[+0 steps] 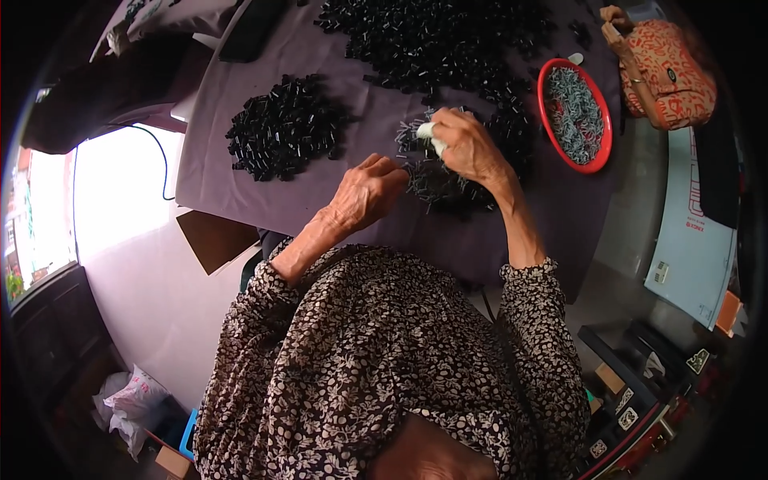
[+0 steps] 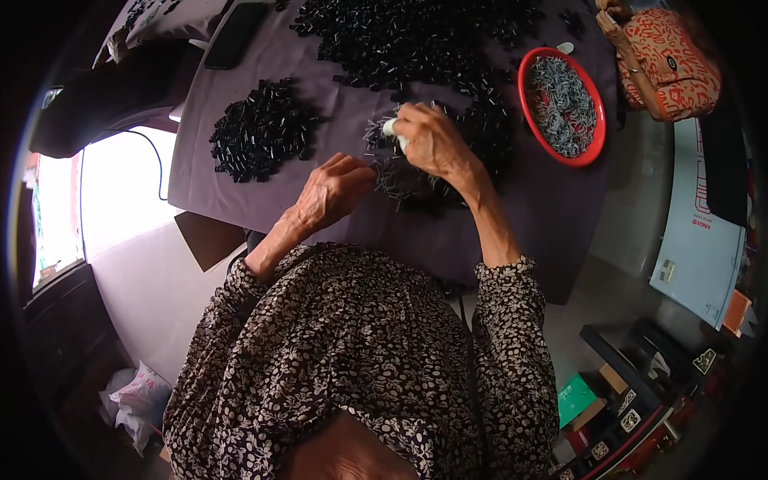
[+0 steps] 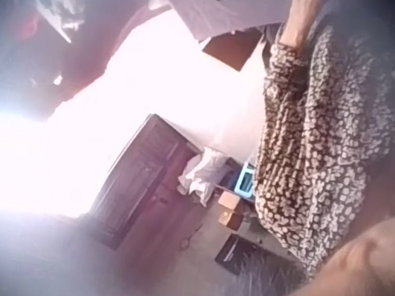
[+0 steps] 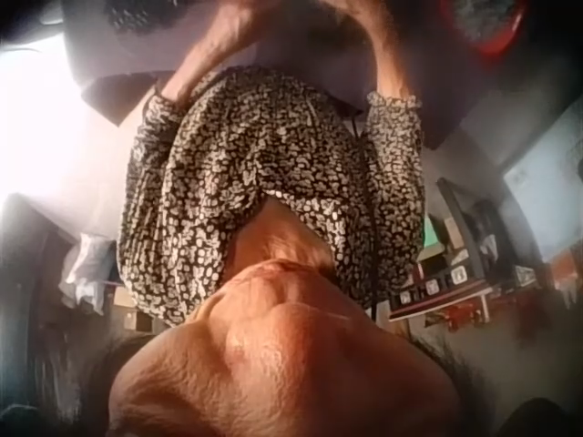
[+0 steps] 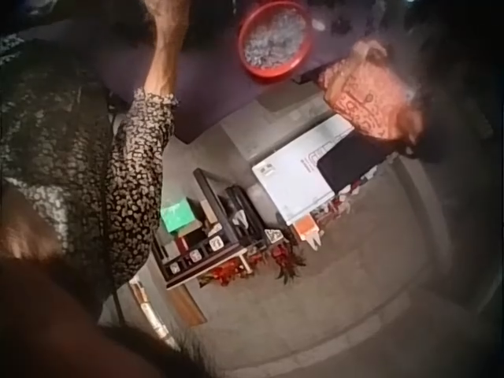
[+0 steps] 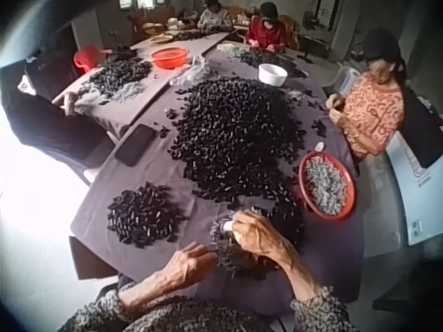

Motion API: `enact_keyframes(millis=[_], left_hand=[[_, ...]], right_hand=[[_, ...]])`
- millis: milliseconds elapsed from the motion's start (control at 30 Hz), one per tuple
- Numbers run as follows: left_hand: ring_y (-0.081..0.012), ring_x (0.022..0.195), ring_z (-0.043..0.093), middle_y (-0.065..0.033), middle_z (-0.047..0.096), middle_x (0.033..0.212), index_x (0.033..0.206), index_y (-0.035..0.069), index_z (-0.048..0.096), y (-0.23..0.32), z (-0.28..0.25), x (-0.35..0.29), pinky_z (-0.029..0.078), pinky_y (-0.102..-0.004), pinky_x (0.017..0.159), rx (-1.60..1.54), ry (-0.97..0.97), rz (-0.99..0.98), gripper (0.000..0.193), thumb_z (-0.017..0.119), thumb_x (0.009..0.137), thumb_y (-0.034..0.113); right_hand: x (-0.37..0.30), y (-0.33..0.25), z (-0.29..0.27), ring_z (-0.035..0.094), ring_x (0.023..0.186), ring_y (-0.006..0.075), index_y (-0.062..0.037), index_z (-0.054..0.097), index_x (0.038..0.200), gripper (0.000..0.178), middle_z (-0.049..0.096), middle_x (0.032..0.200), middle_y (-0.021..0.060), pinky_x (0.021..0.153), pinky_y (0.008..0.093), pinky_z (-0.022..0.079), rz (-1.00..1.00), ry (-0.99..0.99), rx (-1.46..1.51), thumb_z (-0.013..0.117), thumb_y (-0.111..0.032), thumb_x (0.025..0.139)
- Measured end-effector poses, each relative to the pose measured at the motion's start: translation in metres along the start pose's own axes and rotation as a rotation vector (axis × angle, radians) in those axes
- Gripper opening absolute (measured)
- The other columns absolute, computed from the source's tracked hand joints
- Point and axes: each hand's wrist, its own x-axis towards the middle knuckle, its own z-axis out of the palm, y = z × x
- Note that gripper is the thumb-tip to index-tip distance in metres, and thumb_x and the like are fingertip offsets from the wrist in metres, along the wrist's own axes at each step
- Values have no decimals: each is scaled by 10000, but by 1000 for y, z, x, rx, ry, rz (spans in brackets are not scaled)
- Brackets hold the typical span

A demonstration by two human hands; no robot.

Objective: The person assembles plastic components by repeatedly fitting small grey pieces into black plastic parts by hand.

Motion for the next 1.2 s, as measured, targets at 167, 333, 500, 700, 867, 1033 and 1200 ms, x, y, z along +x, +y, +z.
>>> enact_keyframes(millis=[167, 333, 500, 700, 867, 1033, 1200], left_hand=[[-256, 886, 545, -91, 574, 961, 941, 57, 594, 8, -1, -5, 485, -350, 713, -39, -56, 33, 264, 640, 681, 70], [-305, 1173, 393, -141, 454, 1213, 1124, 96, 527, 30, 18, 10, 375, -460, 927, -11, -155, 254, 458, 658, 701, 214], [-326, 1238, 322, -153, 410, 1265, 1185, 115, 485, 42, 54, 22, 252, -512, 1007, -25, -222, 435, 525, 651, 715, 279], [-335, 1236, 321, -159, 411, 1258, 1177, 107, 491, 33, 47, 25, 251, -524, 1001, -26, -144, 341, 527, 669, 711, 276], [-339, 1223, 332, -151, 430, 1236, 1153, 113, 517, 4, 30, 23, 255, -514, 985, 61, 16, 195, 515, 676, 700, 298], [-357, 1215, 329, -153, 413, 1258, 1163, 121, 511, -10, 18, 25, 257, -521, 976, 137, 139, 44, 541, 687, 693, 323], [-371, 1203, 334, -159, 410, 1260, 1157, 104, 509, -21, 14, 21, 297, -491, 963, 121, 158, -120, 523, 686, 704, 294]], right_hand=[[-23, 8, -50, 552, 813, 273, -7, 616, 878, 186, 579, 856, 94, 723, 333, 447, 144, 58, 55, 602, 21, 694], [-87, 19, -53, 531, 954, 302, -1, 579, 1004, 262, 563, 1011, 138, 819, 339, 422, 499, 319, -36, 620, -65, 753], [-114, 26, -19, 476, 1034, 307, -14, 517, 1114, 376, 511, 1101, 160, 897, 369, 378, 657, 372, -81, 605, -211, 806], [-80, 25, -5, 453, 1016, 353, -9, 519, 1088, 406, 484, 1104, 188, 883, 411, 369, 569, 385, -77, 651, -204, 759], [-36, 18, 12, 445, 1061, 342, 1, 552, 1052, 359, 471, 1147, 169, 912, 379, 372, 391, 314, -16, 638, -44, 707], [4, 6, 33, 445, 1062, 349, 28, 555, 1013, 345, 466, 1142, 182, 903, 385, 384, 290, 309, -11, 561, 47, 669], [8, -19, 35, 424, 1095, 354, 50, 547, 1021, 356, 437, 1178, 178, 935, 393, 373, 249, 175, 72, 523, 68, 666]])
